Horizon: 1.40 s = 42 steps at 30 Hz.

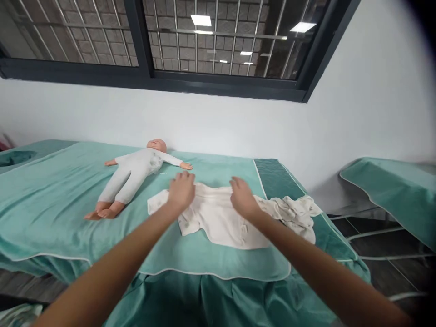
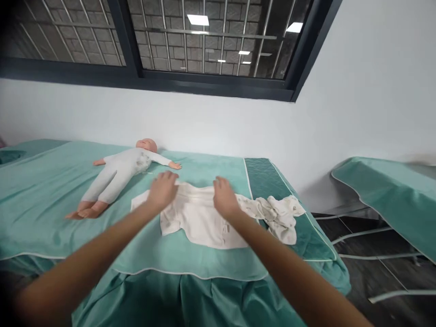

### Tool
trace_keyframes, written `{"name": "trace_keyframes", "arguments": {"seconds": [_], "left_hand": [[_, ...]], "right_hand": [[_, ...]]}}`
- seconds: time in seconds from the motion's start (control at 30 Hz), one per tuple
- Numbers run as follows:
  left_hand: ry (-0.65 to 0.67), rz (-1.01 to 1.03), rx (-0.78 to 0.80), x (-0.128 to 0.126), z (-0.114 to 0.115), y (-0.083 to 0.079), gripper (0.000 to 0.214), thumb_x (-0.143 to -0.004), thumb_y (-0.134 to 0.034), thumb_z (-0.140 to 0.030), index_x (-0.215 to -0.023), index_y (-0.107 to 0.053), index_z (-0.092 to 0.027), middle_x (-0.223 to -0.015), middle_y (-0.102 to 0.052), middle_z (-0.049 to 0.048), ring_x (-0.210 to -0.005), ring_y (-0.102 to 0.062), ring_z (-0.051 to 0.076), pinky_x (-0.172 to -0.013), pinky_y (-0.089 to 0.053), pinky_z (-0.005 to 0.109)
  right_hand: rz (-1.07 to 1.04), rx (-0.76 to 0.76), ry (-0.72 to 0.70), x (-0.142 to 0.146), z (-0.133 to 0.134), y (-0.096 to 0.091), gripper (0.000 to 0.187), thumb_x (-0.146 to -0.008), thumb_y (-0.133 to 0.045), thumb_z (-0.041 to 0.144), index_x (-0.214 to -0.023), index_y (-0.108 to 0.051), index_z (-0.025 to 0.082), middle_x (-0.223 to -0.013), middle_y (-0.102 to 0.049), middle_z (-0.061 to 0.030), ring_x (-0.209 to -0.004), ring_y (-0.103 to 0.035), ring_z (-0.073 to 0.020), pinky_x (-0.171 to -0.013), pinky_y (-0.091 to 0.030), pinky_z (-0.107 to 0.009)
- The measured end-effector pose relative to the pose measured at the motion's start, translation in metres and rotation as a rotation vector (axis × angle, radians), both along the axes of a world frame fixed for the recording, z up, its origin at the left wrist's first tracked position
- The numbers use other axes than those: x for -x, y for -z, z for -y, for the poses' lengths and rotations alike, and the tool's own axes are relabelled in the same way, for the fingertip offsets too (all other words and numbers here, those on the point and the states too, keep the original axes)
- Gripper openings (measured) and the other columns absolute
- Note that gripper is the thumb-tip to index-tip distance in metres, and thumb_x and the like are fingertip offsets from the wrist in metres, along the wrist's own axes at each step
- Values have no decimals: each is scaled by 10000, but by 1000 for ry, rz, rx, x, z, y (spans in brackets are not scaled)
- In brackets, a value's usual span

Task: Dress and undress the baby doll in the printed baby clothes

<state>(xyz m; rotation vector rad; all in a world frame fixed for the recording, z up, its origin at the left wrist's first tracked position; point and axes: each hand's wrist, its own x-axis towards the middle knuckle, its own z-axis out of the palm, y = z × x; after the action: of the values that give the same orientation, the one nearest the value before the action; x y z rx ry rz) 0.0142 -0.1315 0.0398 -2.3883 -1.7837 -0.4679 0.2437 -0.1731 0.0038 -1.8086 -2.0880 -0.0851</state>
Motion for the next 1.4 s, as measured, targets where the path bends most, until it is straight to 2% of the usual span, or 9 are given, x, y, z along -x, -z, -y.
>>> {"name": "trace_keyframes", "arguments": {"seconds": [0.1,0.17,0.23,0.4,0.63,0.83,1.03,1.27,1.4], "left_hand": [[166,168,134,-29,8,54,387,-869,-425,-105,-1192,-625,-175,-1228,-642,132,-1146,-604,230,-1000,-464,361],[130,186,168,-37,3,74,366,-863,-446,-113,-1181,-624,-144,-1200,-655,141,-1176,-595,240,-1031,-446,363],[50,183,161,-38,-9,82,361,-868,-453,-133,-1195,-605,-112,-1257,-623,173,-1248,-549,277,-1070,-414,397],[-103,193,127,-28,-34,80,422,-900,-426,-186,-1304,-531,-120,-1426,-497,209,-1324,-489,329,-1068,-414,460],[-25,111,76,-35,-46,76,554,-924,-408,-237,-1476,-391,-199,-1601,-336,126,-1388,-437,335,-1118,-379,498],[14,167,83,-44,-94,73,579,-952,-378,-299,-1515,-330,-170,-1592,-360,124,-1447,-360,338,-1171,-306,510],[29,136,128,-48,-127,88,524,-974,-350,-368,-1464,-407,-191,-1504,-492,133,-1398,-433,340,-1152,-314,512],[55,203,52,-47,-118,88,434,-928,-427,-285,-1338,-534,-189,-1372,-606,141,-1273,-548,328,-1087,-392,482],[189,222,27,-41,-88,81,255,-920,-447,-252,-1034,-671,-206,-1356,-621,68,-1275,-543,242,-1130,-375,387]], "right_hand": [[-86,-21,-201,40,4,52,544,-878,-361,92,-1409,-476,80,-1490,-477,-137,-1390,-398,-221,-1186,-304,-359],[-138,-19,-136,50,1,69,496,-907,-377,160,-1382,-499,80,-1467,-497,-141,-1379,-411,-239,-1188,-297,-375],[-159,3,-6,49,-8,75,476,-933,-391,231,-1359,-514,56,-1451,-510,-167,-1376,-417,-265,-1186,-288,-396],[-99,66,115,37,-27,68,498,-986,-341,309,-1375,-512,49,-1488,-485,-176,-1407,-393,-278,-1201,-225,-409],[-23,33,291,26,-47,59,648,-962,-421,361,-1529,-311,66,-1622,-223,-215,-1475,-251,-363,-1191,-191,-501],[-3,1,285,5,-95,59,623,-974,-364,381,-1533,-304,113,-1641,-198,-164,-1490,-210,-344,-1184,-206,-508],[-36,47,326,-4,-136,76,650,-987,-301,431,-1545,-286,98,-1644,-199,-151,-1501,-191,-328,-1208,-161,-487],[-97,225,311,-4,-138,73,685,-996,-211,437,-1552,-245,38,-1643,-193,-163,-1490,-260,-307,-1179,-279,-448],[-76,194,296,1,-128,67,643,-1006,-228,388,-1525,-300,15,-1617,-247,-207,-1477,-285,-337,-1178,-262,-485]]}}
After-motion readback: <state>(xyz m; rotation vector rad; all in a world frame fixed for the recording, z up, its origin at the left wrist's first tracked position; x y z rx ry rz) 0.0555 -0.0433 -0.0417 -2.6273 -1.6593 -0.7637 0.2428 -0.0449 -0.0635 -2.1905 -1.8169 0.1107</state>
